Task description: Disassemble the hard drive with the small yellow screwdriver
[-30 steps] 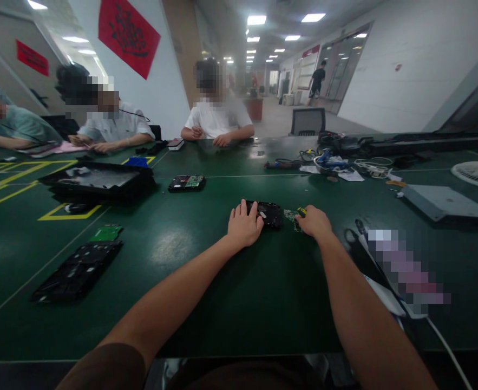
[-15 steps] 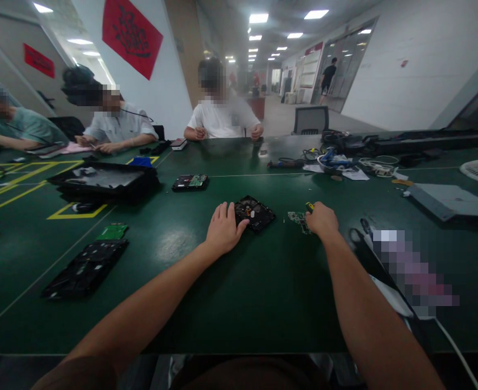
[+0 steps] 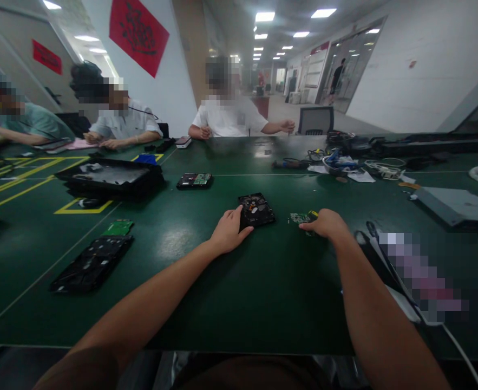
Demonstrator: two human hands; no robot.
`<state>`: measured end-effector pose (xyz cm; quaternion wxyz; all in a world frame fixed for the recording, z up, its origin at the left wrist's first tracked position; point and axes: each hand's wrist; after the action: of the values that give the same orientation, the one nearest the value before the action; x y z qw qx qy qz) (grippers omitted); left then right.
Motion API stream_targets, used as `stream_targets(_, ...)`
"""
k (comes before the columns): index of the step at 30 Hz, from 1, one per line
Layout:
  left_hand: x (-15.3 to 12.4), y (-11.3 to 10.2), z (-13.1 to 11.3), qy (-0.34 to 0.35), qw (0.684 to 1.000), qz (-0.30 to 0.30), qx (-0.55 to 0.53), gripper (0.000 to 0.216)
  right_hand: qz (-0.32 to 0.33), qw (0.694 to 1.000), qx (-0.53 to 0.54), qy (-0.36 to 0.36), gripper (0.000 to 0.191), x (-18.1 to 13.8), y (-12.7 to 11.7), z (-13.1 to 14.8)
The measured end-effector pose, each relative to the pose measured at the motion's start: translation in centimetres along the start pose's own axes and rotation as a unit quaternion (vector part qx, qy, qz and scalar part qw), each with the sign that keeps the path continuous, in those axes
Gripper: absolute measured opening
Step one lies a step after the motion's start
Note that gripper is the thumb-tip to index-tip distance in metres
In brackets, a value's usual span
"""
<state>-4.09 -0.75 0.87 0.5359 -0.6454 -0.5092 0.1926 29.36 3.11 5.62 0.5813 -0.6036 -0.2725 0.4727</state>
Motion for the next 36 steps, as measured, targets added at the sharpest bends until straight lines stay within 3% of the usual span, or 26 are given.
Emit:
stream_targets(6,0.4,-0.1,0.8,-0.028,0.993,-0.109,-0.046,0.032,-0.041,0.998,0.051,0.018,0.065,0.5,0.4,-0.3)
stream_targets(12,0.8,-0.1,1.0,-0.029,0.989,-0.144,-0.026,0.049,-0.128,0.983,0.130,0.028,0.047,-0.2,0.3,-0.1)
stream_targets(15,0.7,0.0,1.0,-0.028,0.988,-0.151,-0.035,0.051,-0.174,0.969,0.172,-0.028,0.035,-1.3,-0.1,0.8)
stream_targets(18,0.7,0.0,1.0,-0.043,0.983,-0.173,-0.048,0.043,-0.207,0.934,0.281,-0.081,0.030,-3.1,-0.5,2.2)
stream_targets(20,0.6,0.0,0.9,-0.058,0.978,-0.187,-0.072,0.032,-0.135,0.904,0.392,-0.103,0.028,-4.6,-0.6,3.3)
stream_targets(23,0.6,-0.1,0.7,-0.080,0.972,-0.183,-0.126,0.015,0.042,0.817,0.559,-0.135,0.040,-6.4,-0.1,5.2)
stream_targets(26,0.4,-0.3,0.1,-0.099,0.973,-0.146,-0.147,0.023,0.188,0.750,0.622,-0.122,0.031,-7.5,1.1,6.8)
stream_targets(29,0.1,-0.8,-0.9,-0.102,0.978,-0.121,-0.135,0.039,0.211,0.722,0.653,-0.085,0.031,-8.0,2.6,8.0)
stream_targets(33,-0.3,-1.1,-2.2,-0.049,0.986,-0.093,-0.132,0.042,0.233,0.692,0.680,-0.066,0.030,-8.4,4.1,8.9)
stream_targets(36,-0.3,-0.8,-2.3,-0.030,0.990,-0.075,-0.113,0.056,0.246,0.675,0.695,-0.036,0.022,-8.6,4.5,9.1)
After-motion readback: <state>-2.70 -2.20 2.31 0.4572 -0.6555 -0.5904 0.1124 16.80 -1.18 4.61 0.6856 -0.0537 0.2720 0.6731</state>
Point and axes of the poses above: each hand's wrist, its own x-axis towards the middle knuckle, its own y-axis out of the palm, z = x × y, and after that the axes turned 9 degrees about y, right-handed
